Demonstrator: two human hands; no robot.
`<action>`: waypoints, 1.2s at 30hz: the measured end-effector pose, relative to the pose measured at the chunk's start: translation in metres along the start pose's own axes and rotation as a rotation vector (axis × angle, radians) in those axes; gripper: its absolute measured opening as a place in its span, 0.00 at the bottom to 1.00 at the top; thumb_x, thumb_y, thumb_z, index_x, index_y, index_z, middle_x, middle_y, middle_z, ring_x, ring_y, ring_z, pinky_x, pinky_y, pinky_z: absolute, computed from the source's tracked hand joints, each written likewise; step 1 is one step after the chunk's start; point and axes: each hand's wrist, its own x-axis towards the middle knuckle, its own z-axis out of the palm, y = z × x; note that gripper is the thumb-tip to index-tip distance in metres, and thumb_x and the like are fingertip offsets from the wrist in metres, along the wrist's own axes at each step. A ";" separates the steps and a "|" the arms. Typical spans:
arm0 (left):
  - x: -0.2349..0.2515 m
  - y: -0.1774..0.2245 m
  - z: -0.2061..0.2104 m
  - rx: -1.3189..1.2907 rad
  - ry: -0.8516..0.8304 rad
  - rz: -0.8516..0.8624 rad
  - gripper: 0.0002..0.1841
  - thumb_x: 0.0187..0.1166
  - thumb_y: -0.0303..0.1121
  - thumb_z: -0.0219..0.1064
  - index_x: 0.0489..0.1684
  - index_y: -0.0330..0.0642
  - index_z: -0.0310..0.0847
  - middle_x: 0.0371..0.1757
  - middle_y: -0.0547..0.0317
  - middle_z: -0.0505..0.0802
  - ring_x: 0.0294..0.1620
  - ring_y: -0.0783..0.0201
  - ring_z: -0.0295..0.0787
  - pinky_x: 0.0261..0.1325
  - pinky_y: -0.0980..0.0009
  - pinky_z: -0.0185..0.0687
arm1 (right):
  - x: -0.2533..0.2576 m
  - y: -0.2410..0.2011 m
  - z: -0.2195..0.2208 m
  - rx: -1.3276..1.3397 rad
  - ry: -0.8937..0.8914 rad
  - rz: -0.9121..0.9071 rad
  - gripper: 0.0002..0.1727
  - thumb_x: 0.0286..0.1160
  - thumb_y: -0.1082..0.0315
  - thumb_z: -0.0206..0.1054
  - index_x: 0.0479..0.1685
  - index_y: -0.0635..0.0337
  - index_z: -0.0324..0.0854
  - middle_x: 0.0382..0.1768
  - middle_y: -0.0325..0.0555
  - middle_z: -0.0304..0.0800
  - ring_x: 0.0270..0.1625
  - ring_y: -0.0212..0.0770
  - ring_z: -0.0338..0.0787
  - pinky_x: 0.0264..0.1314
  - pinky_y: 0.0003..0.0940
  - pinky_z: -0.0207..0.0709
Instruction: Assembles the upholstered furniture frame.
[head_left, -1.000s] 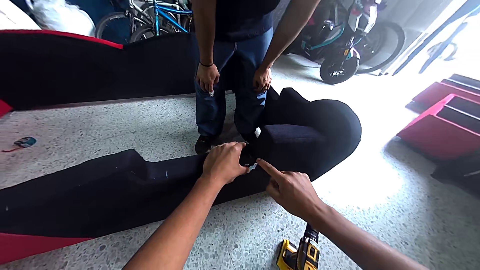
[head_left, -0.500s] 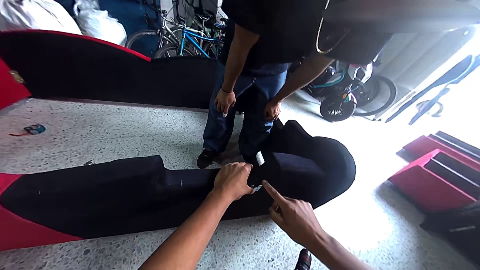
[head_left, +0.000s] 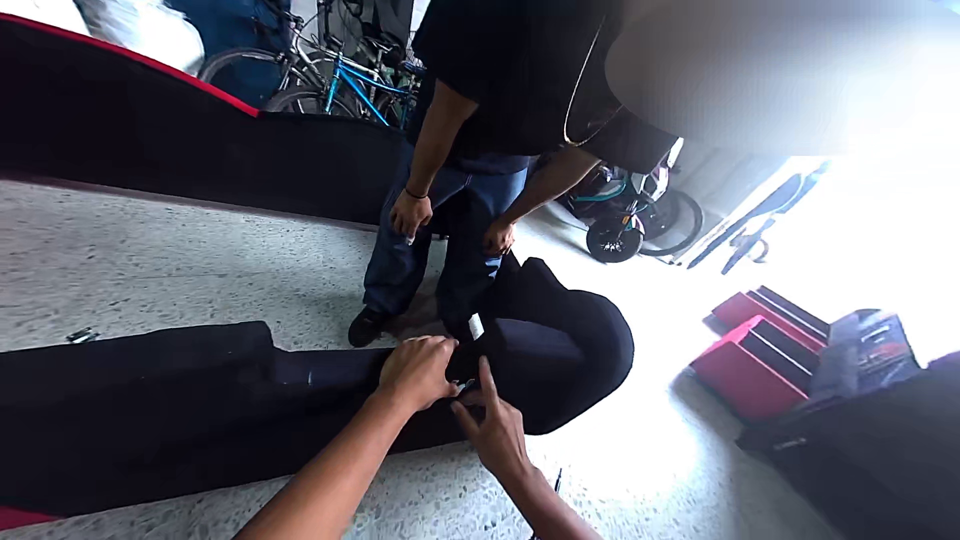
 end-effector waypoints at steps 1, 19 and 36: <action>0.000 -0.001 -0.001 0.008 -0.001 -0.007 0.38 0.57 0.65 0.79 0.73 0.64 0.82 0.62 0.70 0.93 0.64 0.62 0.89 0.67 0.52 0.85 | 0.003 -0.001 0.000 0.003 0.019 -0.002 0.48 0.74 0.46 0.75 0.93 0.49 0.57 0.43 0.22 0.97 0.42 0.22 0.94 0.42 0.34 0.93; 0.002 0.000 -0.005 -0.029 -0.020 0.008 0.41 0.56 0.62 0.78 0.76 0.63 0.79 0.66 0.67 0.92 0.67 0.59 0.88 0.70 0.50 0.83 | 0.000 -0.005 -0.040 -0.093 -0.157 0.053 0.37 0.72 0.63 0.63 0.85 0.21 0.70 0.24 0.28 0.88 0.21 0.34 0.84 0.21 0.46 0.80; -0.001 -0.005 -0.005 -0.042 -0.020 0.008 0.42 0.55 0.61 0.78 0.77 0.61 0.78 0.68 0.64 0.91 0.69 0.55 0.88 0.71 0.44 0.82 | 0.074 -0.029 -0.118 -0.320 -0.922 0.077 0.46 0.68 0.52 0.65 0.87 0.01 0.50 0.38 0.51 0.94 0.39 0.62 0.92 0.37 0.72 0.79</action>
